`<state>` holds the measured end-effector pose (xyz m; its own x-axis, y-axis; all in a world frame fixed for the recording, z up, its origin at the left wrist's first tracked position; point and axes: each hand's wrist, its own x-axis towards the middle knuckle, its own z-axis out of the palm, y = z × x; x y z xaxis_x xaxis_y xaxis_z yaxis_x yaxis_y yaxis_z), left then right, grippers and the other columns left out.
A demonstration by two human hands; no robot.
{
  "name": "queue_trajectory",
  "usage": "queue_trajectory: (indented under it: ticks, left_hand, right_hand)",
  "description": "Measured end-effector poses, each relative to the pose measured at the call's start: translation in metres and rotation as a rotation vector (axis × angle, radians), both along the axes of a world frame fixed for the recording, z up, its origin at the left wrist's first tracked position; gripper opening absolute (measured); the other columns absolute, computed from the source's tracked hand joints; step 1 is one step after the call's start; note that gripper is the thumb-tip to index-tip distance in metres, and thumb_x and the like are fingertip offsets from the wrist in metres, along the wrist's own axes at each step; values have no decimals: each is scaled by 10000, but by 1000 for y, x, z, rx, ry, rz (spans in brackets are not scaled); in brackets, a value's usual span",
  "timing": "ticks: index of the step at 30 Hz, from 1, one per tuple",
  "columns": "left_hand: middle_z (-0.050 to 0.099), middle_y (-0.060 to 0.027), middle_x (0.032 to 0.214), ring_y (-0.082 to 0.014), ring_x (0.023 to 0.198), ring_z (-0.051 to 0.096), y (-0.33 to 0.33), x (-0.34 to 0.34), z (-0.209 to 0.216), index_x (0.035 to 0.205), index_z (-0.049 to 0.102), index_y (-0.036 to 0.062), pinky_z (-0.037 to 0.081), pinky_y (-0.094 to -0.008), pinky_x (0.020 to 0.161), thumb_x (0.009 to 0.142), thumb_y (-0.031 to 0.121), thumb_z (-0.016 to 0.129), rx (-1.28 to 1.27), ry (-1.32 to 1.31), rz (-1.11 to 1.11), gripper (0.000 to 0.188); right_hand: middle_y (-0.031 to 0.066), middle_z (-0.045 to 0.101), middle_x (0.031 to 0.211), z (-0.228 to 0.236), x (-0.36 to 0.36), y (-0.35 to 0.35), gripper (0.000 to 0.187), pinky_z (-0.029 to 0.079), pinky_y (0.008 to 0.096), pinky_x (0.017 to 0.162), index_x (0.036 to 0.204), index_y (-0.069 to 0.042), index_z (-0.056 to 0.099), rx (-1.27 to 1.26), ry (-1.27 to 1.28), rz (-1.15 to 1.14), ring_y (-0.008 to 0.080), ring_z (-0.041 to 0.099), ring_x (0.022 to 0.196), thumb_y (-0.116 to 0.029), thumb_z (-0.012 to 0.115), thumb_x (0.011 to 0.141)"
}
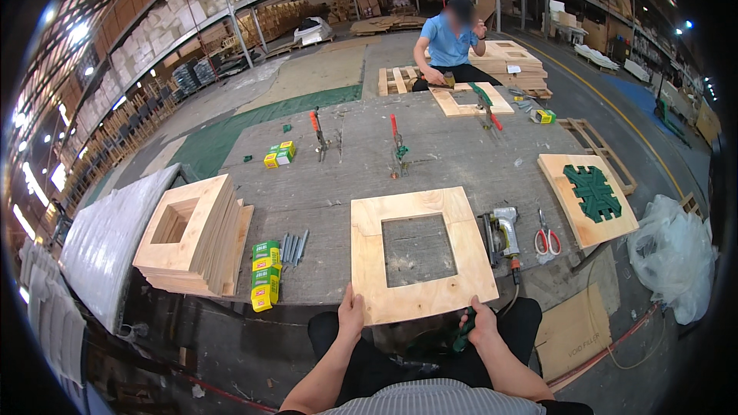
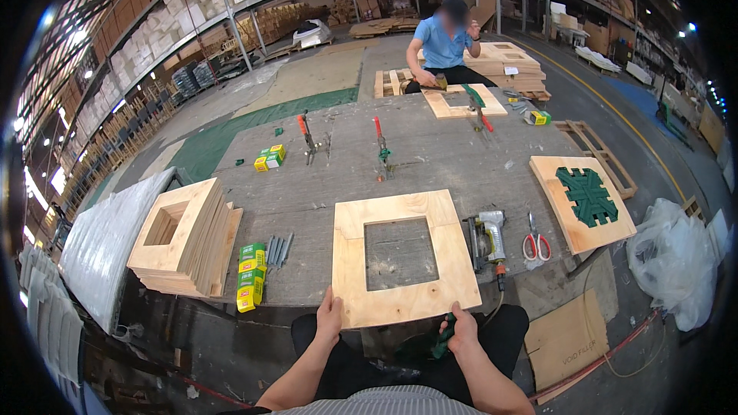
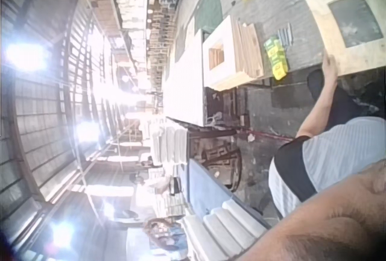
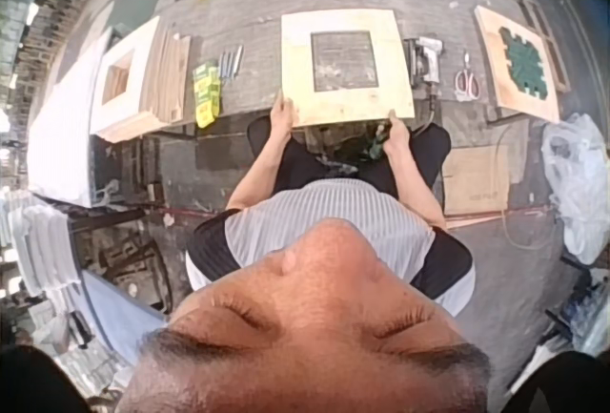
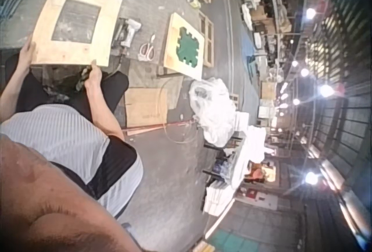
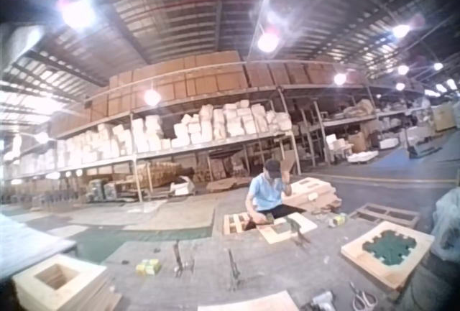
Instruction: The person assembles a cushion frame by attaching green webbing straps to a wooden board using a pneumatic staple gun. They position and staple straps in a crisscross pattern, then switch to a frame with a central cutout and continue attaching straps along the edges.
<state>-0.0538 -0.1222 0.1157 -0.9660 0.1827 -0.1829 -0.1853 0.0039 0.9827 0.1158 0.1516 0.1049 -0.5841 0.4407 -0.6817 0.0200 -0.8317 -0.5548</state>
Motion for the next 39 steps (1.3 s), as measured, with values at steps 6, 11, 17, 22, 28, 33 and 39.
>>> queue_trajectory:
  ticks: [6, 11, 17, 22, 28, 33, 39]
  left_hand:
    - [626, -180, 1395, -236, 1248, 621, -13, -8, 6, 1608, 342, 23, 476, -344, 1046, 1059, 156, 558, -292, 40, -39, 605]
    - [742, -162, 917, -294, 831, 728, -38, 13, 38, 1324, 680, 51, 560, -413, 770, 1020, 224, 618, -685, 514, 185, 355]
    - [689, -107, 1276, -170, 1137, 650, -7, 88, 47, 1428, 584, -1, 496, -310, 1013, 1117, 444, 482, 215, -375, -698, 553]
    - [653, -126, 1357, -208, 1251, 603, 28, 64, 71, 1455, 565, 17, 468, -362, 1077, 1140, 427, 394, 422, -276, -520, 544]
    - [652, -163, 1394, -317, 1284, 602, -1, -51, 79, 1402, 642, 104, 458, -404, 1101, 1097, 258, 495, -454, 280, -166, 372]
    - [534, -110, 1548, -422, 1482, 394, -30, -119, 25, 1505, 540, 164, 266, -570, 1230, 1074, 309, 517, -931, 758, -231, 455]
    - [509, -53, 1578, -402, 1496, 378, -16, -128, -1, 1550, 483, 213, 228, -590, 1246, 1055, 378, 534, -1029, 818, -340, 524]
  right_hand:
    - [39, 550, 814, 12, -6, -8, 218, 462, 391, 571, 1045, -136, 533, 47, 9, 35, 198, 552, 613, -325, 643, 1047]
    - [69, 615, 867, 6, 35, -28, 186, 502, 380, 572, 1127, -81, 562, 233, -34, 145, 215, 592, 615, -262, 574, 1083]
    - [71, 693, 904, 63, 7, -92, 115, 580, 310, 670, 1081, -22, 627, 341, 202, 499, 155, 684, 728, -134, 621, 1054]
    - [27, 701, 962, 54, -22, -122, 165, 530, 259, 786, 1129, -1, 668, 540, 349, 722, 91, 636, 893, -133, 667, 1030]
    - [131, 699, 1252, 77, -54, -68, 438, 528, 365, 977, 1363, -47, 616, 1262, 269, 673, 258, 685, 1135, -219, 717, 973]
    - [181, 672, 1315, 131, -118, -10, 426, 495, 413, 1045, 1382, -52, 607, 1526, 253, 715, 337, 633, 1252, -259, 645, 1011]
    - [218, 591, 1442, 153, -251, 63, 498, 418, 435, 1151, 1451, -18, 549, 1860, 169, 719, 375, 557, 1347, -282, 602, 1032]
